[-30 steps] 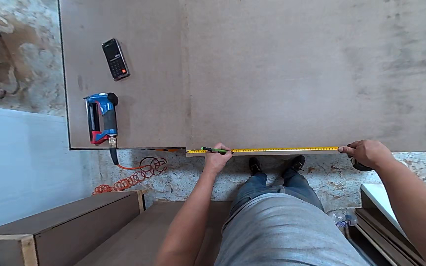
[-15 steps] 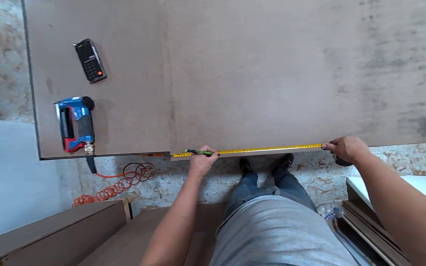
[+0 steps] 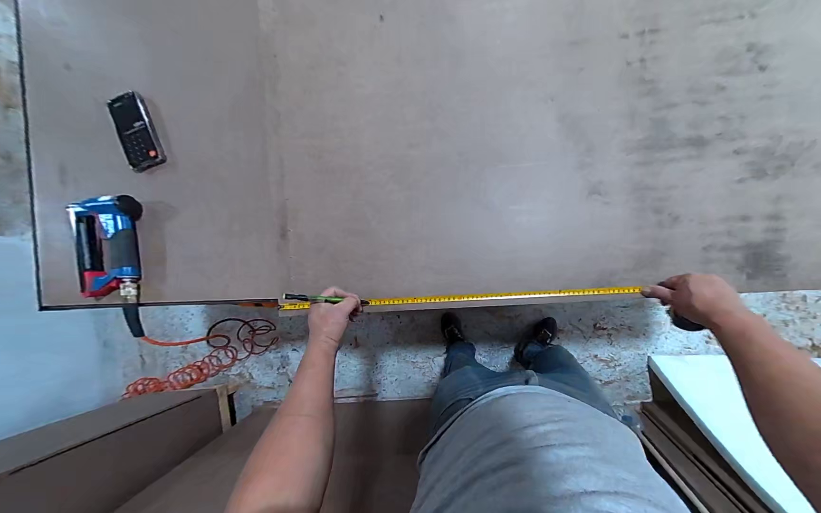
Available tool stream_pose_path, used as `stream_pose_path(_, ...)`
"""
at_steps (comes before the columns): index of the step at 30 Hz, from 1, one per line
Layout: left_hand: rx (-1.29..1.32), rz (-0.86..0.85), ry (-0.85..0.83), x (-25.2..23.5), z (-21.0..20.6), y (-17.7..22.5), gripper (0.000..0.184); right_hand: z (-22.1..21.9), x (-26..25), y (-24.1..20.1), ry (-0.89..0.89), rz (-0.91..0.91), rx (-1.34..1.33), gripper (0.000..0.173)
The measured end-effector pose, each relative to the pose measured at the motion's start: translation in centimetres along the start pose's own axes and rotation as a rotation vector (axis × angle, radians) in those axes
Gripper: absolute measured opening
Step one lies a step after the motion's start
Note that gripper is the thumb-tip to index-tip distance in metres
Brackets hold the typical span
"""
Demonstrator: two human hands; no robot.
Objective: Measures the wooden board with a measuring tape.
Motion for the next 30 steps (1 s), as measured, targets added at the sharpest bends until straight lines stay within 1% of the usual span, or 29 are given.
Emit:
stream_pose_path(2, 0.009, 0.032, 0.063, 0.8, -0.9, 0.8, 0.008, 0.3, -0.6, 4.7, 0.012, -0.013, -0.003, 0.058)
stream_pose_path(4, 0.037, 0.028, 0.083, 2.2, -2.9, 2.3, 0.007, 0.3, -1.4, 7.7, 0.003, -0.003, -0.002, 0.059)
stream_pose_path(6, 0.042, -0.001, 0.031, 4.1, -6.5, 4.3, 0.010, 0.3, -2.1, 8.8, -0.031, 0.018, 0.013, 0.057)
stream_pose_path(10, -0.037, -0.088, -0.161, 6.8, -14.1, 8.2, 0.013, 0.1, -3.2, 9.0, -0.082, 0.064, 0.025, 0.058)
stream_pose_path(12, -0.101, -0.083, -0.203, 7.6, -16.3, 8.9, 0.011, -0.3, -3.1, 9.1, -0.082, 0.068, 0.008, 0.059)
stream_pose_path(15, -0.154, -0.077, -0.193, 7.0, -17.4, 8.5, 0.008, -0.3, -3.1, 9.0, -0.059, 0.061, 0.012, 0.058)
stream_pose_path(19, -0.104, -0.091, -0.137, 6.5, -17.5, 7.7, 0.007, -0.4, -3.1, 9.1, -0.059, 0.066, 0.019, 0.059)
stream_pose_path(22, -0.100, -0.123, -0.131, 6.3, -17.5, 7.7, 0.005, -0.2, -3.3, 9.0, -0.046, 0.069, 0.002, 0.058)
stream_pose_path(30, -0.126, -0.143, -0.140, 6.4, -17.7, 7.8, 0.003, 0.1, -2.9, 8.9, -0.048, 0.045, 0.003, 0.058)
Point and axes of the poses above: each hand's wrist, its own x-axis away from the middle knuckle, its own z-axis out of the back of the hand, y = z × x, the point moved 4 cm from there along -x, towards the middle knuckle, and after that the axes turned 2 degrees about -y, right-handed, at the moved point
